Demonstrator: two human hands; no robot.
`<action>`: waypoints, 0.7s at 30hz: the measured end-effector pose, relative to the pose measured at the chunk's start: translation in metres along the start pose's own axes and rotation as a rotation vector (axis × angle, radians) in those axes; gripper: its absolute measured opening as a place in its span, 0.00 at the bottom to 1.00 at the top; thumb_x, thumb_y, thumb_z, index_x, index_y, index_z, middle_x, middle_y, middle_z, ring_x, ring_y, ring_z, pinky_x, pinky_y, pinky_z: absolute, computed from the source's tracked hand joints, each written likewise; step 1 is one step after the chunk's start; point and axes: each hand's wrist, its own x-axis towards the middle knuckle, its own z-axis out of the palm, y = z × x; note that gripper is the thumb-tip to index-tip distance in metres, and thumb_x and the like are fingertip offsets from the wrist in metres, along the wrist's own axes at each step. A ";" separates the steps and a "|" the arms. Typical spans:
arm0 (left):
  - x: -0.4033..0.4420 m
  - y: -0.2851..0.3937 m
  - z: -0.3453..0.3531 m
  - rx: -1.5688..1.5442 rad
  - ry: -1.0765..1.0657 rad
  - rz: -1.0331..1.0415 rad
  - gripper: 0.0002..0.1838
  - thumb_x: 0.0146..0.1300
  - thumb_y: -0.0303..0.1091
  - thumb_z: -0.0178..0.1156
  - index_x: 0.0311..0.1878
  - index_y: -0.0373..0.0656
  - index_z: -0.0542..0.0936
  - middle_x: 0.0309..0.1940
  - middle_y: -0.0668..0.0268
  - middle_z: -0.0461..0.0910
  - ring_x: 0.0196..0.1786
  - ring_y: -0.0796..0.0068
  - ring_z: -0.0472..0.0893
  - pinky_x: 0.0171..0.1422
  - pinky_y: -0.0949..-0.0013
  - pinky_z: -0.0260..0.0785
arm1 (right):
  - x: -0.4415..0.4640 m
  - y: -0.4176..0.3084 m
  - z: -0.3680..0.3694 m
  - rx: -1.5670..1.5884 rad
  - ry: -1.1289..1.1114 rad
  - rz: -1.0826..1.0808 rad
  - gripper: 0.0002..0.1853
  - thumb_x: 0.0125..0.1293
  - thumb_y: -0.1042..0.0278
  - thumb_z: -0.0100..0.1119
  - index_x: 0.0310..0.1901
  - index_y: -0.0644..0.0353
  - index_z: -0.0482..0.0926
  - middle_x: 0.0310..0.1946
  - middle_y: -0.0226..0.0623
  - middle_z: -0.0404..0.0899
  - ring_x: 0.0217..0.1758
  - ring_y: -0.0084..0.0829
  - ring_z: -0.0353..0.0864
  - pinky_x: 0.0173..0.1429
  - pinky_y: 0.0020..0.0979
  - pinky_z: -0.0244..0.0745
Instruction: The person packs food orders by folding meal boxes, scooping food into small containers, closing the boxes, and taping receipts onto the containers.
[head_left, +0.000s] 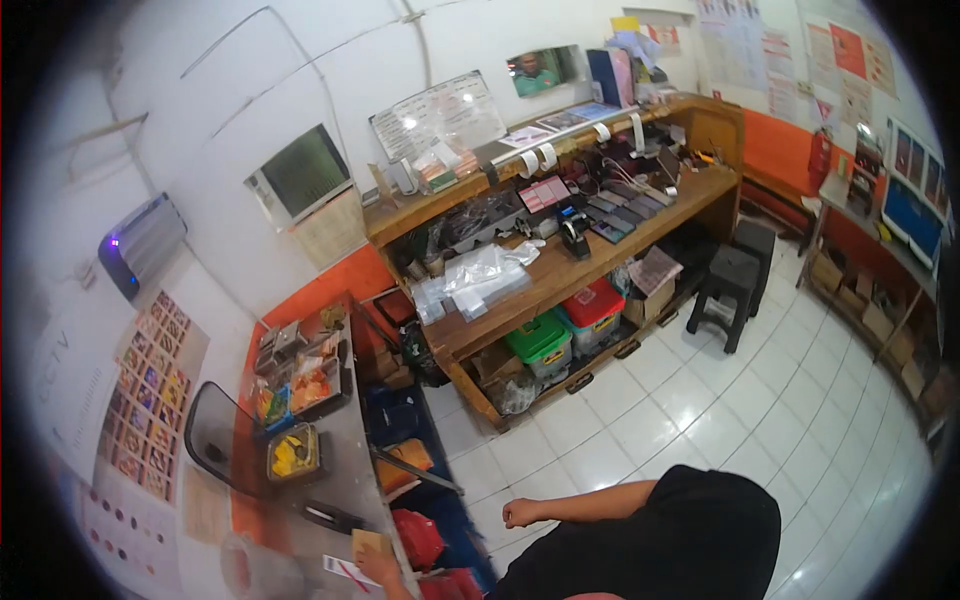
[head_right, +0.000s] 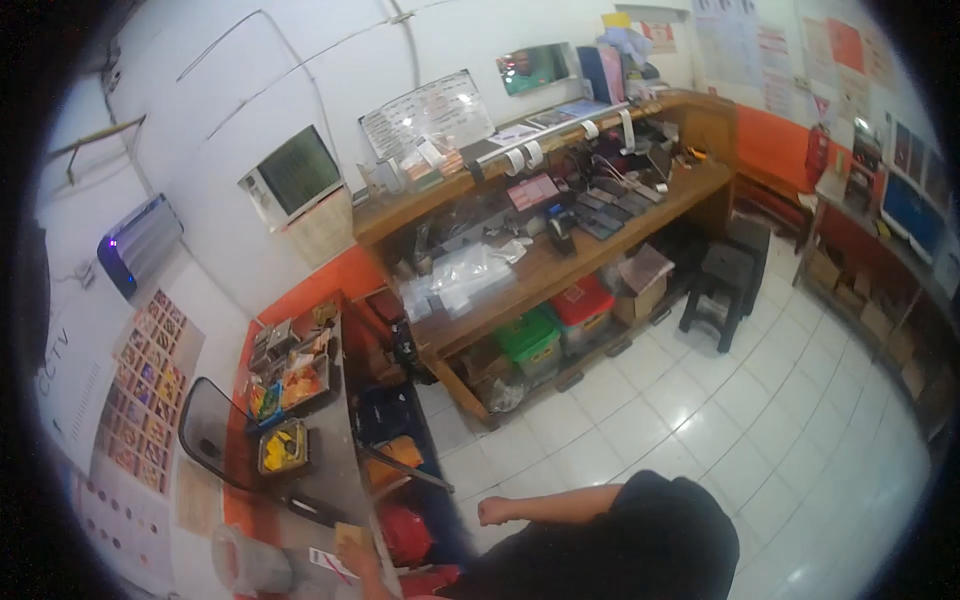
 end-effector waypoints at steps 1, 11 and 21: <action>0.006 -0.003 0.006 0.016 -0.021 -0.011 0.31 0.54 0.39 0.62 0.63 0.41 0.72 0.60 0.48 0.69 0.59 0.47 0.70 0.62 0.51 0.66 | -0.013 0.011 -0.012 0.025 0.071 -0.010 0.18 0.52 0.55 0.66 0.41 0.58 0.82 0.30 0.38 0.84 0.33 0.36 0.83 0.40 0.39 0.77; -0.038 0.066 -0.041 -0.010 0.089 -0.157 0.24 0.61 0.34 0.56 0.61 0.38 0.73 0.62 0.49 0.71 0.59 0.50 0.73 0.64 0.54 0.64 | -0.102 0.106 -0.089 0.323 0.189 0.137 0.14 0.56 0.62 0.66 0.42 0.60 0.82 0.30 0.36 0.82 0.28 0.27 0.81 0.32 0.30 0.76; -0.295 0.129 0.071 -0.083 -1.034 0.186 0.19 0.53 0.37 0.61 0.47 0.37 0.78 0.51 0.47 0.74 0.57 0.47 0.73 0.61 0.49 0.67 | -0.072 0.091 -0.080 0.373 0.144 0.075 0.13 0.59 0.64 0.65 0.41 0.62 0.81 0.31 0.33 0.81 0.28 0.23 0.78 0.34 0.28 0.76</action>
